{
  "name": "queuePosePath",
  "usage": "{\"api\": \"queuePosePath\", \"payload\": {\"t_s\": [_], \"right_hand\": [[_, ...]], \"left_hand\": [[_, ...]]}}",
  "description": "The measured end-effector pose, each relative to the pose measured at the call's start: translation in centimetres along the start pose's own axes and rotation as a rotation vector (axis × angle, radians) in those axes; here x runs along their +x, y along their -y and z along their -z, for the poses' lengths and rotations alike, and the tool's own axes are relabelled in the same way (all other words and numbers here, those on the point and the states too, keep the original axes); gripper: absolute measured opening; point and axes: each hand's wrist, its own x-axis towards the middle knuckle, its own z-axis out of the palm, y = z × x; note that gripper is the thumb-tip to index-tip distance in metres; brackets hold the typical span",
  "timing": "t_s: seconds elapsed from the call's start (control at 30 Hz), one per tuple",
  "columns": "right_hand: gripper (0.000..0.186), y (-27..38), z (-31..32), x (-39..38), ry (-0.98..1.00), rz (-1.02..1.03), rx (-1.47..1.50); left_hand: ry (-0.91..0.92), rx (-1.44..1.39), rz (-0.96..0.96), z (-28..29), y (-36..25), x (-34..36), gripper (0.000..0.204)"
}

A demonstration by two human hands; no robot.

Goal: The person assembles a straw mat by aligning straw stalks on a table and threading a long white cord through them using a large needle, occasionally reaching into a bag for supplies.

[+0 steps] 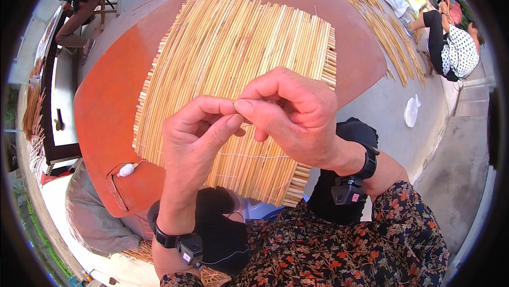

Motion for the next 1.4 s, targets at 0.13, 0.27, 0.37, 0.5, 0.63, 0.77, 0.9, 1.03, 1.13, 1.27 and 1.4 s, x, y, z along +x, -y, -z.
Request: {"api": "queuePosePath", "payload": {"t_s": [0.13, 0.27, 0.37, 0.5, 0.63, 0.77, 0.9, 1.03, 1.13, 1.27, 1.4], "right_hand": [[0.002, 0.2, 0.0, -0.1, -0.021, -0.070, 0.100], [0.007, 2.3, 1.2, 0.0, 0.519, 0.063, 0.749], [0.009, 3.5, -0.1, -0.6, 0.696, 0.200, 1.007], [0.012, 3.7, -2.3, -2.8, 0.473, 0.360, 1.229], [0.011, 3.8, 0.5, -1.2, 0.634, 0.216, 1.305], [0.013, 4.3, 1.2, -1.5, 0.755, 0.172, 1.275], [0.011, 7.3, -1.2, -1.2, 0.597, 0.439, 1.246], [0.013, 9.9, -2.9, -5.9, 0.539, 0.581, 1.228], [0.013, 12.7, -2.2, -8.1, 0.539, 0.482, 1.119], [0.011, 15.0, -2.4, -12.3, 0.391, 0.445, 1.077], [0.007, 18.4, -2.1, -15.3, 0.183, 0.441, 0.993]], "left_hand": [[0.002, -0.013, 0.005, 0.0, 0.1, 0.1, 0.013], [-0.014, -0.067, -0.032, 0.3, -0.4, 0.1, 0.008], [-0.022, -0.083, -0.029, 0.0, -0.6, 0.1, 0.005], [-0.037, -0.046, -0.037, 0.0, -0.5, 0.3, 0.007], [-0.035, -0.035, -0.049, 0.0, -0.1, 0.4, 0.006], [-0.087, -0.031, -0.053, -0.1, -0.3, 0.5, 0.007], [-0.119, -0.075, -0.077, 0.9, -0.5, 1.0, 0.009], [-0.124, -0.011, -0.031, 2.1, 0.3, 0.0, 0.011], [-0.092, 0.041, 0.006, 2.2, 1.2, -1.4, 0.011], [-0.108, -0.002, 0.028, 1.2, 1.4, -6.9, 0.010], [-0.137, -0.096, 0.050, -1.2, 1.2, -13.6, 0.006]]}}
